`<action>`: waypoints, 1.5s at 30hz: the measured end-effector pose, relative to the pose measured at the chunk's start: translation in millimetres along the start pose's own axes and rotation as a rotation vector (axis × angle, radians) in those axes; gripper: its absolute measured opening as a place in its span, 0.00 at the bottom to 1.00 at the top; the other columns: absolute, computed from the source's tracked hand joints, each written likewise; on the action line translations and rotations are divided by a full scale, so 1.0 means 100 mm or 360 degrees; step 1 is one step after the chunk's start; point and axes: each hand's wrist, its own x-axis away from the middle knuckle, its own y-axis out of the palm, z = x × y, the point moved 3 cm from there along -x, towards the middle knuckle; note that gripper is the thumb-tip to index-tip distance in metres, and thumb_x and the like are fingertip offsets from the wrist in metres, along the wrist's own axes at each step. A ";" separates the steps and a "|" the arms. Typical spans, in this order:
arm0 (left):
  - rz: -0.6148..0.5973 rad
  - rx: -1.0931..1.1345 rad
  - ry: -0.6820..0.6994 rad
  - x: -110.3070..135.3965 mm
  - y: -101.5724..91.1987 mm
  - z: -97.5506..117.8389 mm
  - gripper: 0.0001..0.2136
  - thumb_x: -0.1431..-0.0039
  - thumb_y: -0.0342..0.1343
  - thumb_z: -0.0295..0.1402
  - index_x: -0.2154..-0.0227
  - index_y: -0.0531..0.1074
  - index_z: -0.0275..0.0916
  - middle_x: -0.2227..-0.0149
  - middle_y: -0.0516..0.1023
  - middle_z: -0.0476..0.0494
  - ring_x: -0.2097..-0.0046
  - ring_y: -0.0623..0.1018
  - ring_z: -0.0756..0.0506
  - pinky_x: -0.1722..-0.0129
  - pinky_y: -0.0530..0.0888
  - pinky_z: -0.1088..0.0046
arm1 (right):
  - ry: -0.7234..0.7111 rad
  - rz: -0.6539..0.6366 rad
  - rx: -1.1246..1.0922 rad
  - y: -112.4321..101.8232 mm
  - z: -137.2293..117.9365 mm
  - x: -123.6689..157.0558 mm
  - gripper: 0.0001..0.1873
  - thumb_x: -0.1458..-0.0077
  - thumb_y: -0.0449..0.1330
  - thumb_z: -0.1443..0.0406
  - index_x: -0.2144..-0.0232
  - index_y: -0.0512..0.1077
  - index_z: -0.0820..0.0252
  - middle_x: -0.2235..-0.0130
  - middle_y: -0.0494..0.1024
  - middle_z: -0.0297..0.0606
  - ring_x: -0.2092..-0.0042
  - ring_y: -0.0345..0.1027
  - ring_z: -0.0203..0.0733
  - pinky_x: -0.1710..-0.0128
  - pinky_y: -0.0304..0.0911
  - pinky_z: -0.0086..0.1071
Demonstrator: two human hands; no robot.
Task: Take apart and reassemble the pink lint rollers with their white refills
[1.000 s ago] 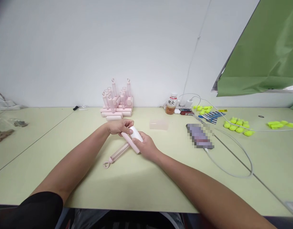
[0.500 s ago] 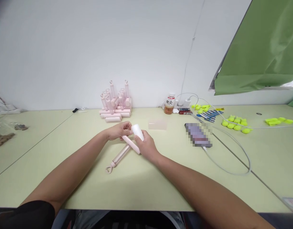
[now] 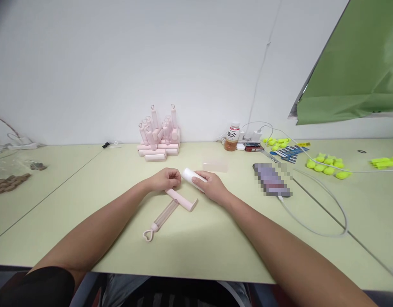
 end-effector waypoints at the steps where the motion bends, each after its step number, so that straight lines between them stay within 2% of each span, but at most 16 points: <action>1: 0.0052 0.0011 0.0001 -0.01 -0.01 -0.02 0.06 0.50 0.57 0.30 0.69 0.70 0.36 0.73 0.71 0.52 0.75 0.68 0.54 0.75 0.64 0.78 | -0.0037 -0.0006 0.0049 -0.02 0.01 -0.01 0.27 0.47 0.59 0.51 0.51 0.76 0.61 0.65 0.79 0.38 0.70 0.68 0.40 0.71 0.62 0.31; 5: 0.0152 0.0140 0.0044 -0.03 -0.04 -0.03 0.17 0.48 0.58 0.35 0.54 0.71 0.36 0.59 0.77 0.44 0.73 0.71 0.53 0.71 0.69 0.74 | -0.0135 -0.0088 0.0192 -0.05 0.05 -0.07 0.23 0.48 0.61 0.53 0.54 0.78 0.60 0.57 0.81 0.38 0.58 0.72 0.47 0.60 0.63 0.34; 8: 0.0101 0.0096 0.0087 -0.03 -0.04 -0.02 0.20 0.48 0.60 0.35 0.51 0.73 0.35 0.55 0.78 0.41 0.65 0.75 0.50 0.64 0.71 0.73 | -0.0168 -0.0143 0.0212 -0.07 0.07 -0.09 0.22 0.48 0.62 0.53 0.56 0.79 0.60 0.56 0.81 0.38 0.57 0.72 0.48 0.59 0.63 0.34; 12: 0.0068 0.0085 0.0039 -0.03 -0.05 -0.03 0.21 0.49 0.62 0.36 0.51 0.75 0.35 0.56 0.80 0.40 0.62 0.76 0.48 0.63 0.71 0.72 | -0.0140 -0.0189 0.0175 -0.09 0.06 -0.09 0.24 0.49 0.62 0.52 0.55 0.79 0.62 0.63 0.80 0.38 0.66 0.70 0.42 0.67 0.62 0.31; 16: 0.0085 0.0112 0.0069 -0.04 -0.04 -0.04 0.20 0.52 0.64 0.34 0.55 0.77 0.34 0.60 0.80 0.41 0.62 0.77 0.47 0.63 0.72 0.73 | -0.0005 -0.0241 0.0091 -0.09 0.01 -0.04 0.28 0.52 0.63 0.51 0.54 0.78 0.65 0.76 0.74 0.33 0.78 0.58 0.33 0.78 0.54 0.27; 21: 0.0117 0.0106 0.0146 -0.04 0.02 -0.04 0.20 0.53 0.61 0.29 0.54 0.74 0.35 0.66 0.78 0.48 0.69 0.73 0.52 0.70 0.69 0.77 | 0.0067 -0.0215 0.0068 -0.08 -0.04 -0.02 0.26 0.52 0.64 0.53 0.55 0.78 0.65 0.81 0.67 0.28 0.82 0.50 0.28 0.84 0.46 0.25; 25: 0.0201 0.0102 0.0174 -0.04 0.06 -0.01 0.17 0.51 0.56 0.27 0.55 0.74 0.36 0.72 0.74 0.52 0.75 0.68 0.55 0.76 0.64 0.80 | 0.0173 -0.0149 0.0014 -0.10 0.01 -0.04 0.24 0.49 0.62 0.54 0.53 0.76 0.63 0.82 0.67 0.27 0.85 0.51 0.28 0.87 0.45 0.23; 30: 0.0386 0.0137 -0.0110 -0.05 0.03 -0.04 0.15 0.48 0.53 0.28 0.56 0.73 0.37 0.78 0.69 0.54 0.82 0.64 0.55 0.82 0.60 0.79 | 0.0312 0.0004 -0.0299 -0.11 0.07 -0.08 0.17 0.44 0.59 0.57 0.57 0.74 0.62 0.81 0.69 0.29 0.86 0.54 0.28 0.89 0.48 0.22; 33: 0.0386 -0.0005 -0.0188 -0.05 0.01 -0.08 0.11 0.48 0.56 0.30 0.60 0.74 0.36 0.82 0.64 0.56 0.83 0.61 0.54 0.83 0.58 0.78 | 0.0364 0.0112 -0.0435 -0.11 0.09 -0.09 0.12 0.42 0.58 0.59 0.61 0.74 0.63 0.80 0.68 0.30 0.84 0.57 0.29 0.90 0.49 0.21; 38: 0.0324 -0.0123 -0.0158 -0.05 -0.01 -0.09 0.10 0.50 0.60 0.34 0.65 0.77 0.36 0.80 0.66 0.55 0.81 0.60 0.55 0.82 0.56 0.78 | 0.0369 0.0173 -0.0631 -0.13 0.13 -0.12 0.11 0.40 0.56 0.61 0.60 0.73 0.63 0.76 0.68 0.33 0.81 0.62 0.31 0.91 0.55 0.22; 41: 0.0256 -0.0148 -0.0119 -0.05 0.00 -0.06 0.16 0.49 0.60 0.38 0.58 0.76 0.37 0.80 0.66 0.56 0.81 0.61 0.54 0.82 0.57 0.77 | 0.0390 0.0139 -0.0778 -0.14 0.14 -0.13 0.12 0.39 0.56 0.63 0.57 0.73 0.64 0.73 0.71 0.36 0.79 0.64 0.32 0.88 0.60 0.24; 45: 0.0249 -0.0085 -0.0142 -0.05 0.01 -0.04 0.24 0.47 0.60 0.41 0.48 0.70 0.37 0.78 0.69 0.55 0.82 0.62 0.54 0.84 0.59 0.77 | 0.0379 0.0020 -0.0878 -0.11 0.13 -0.12 0.13 0.39 0.55 0.64 0.55 0.73 0.64 0.70 0.73 0.39 0.77 0.67 0.34 0.84 0.67 0.26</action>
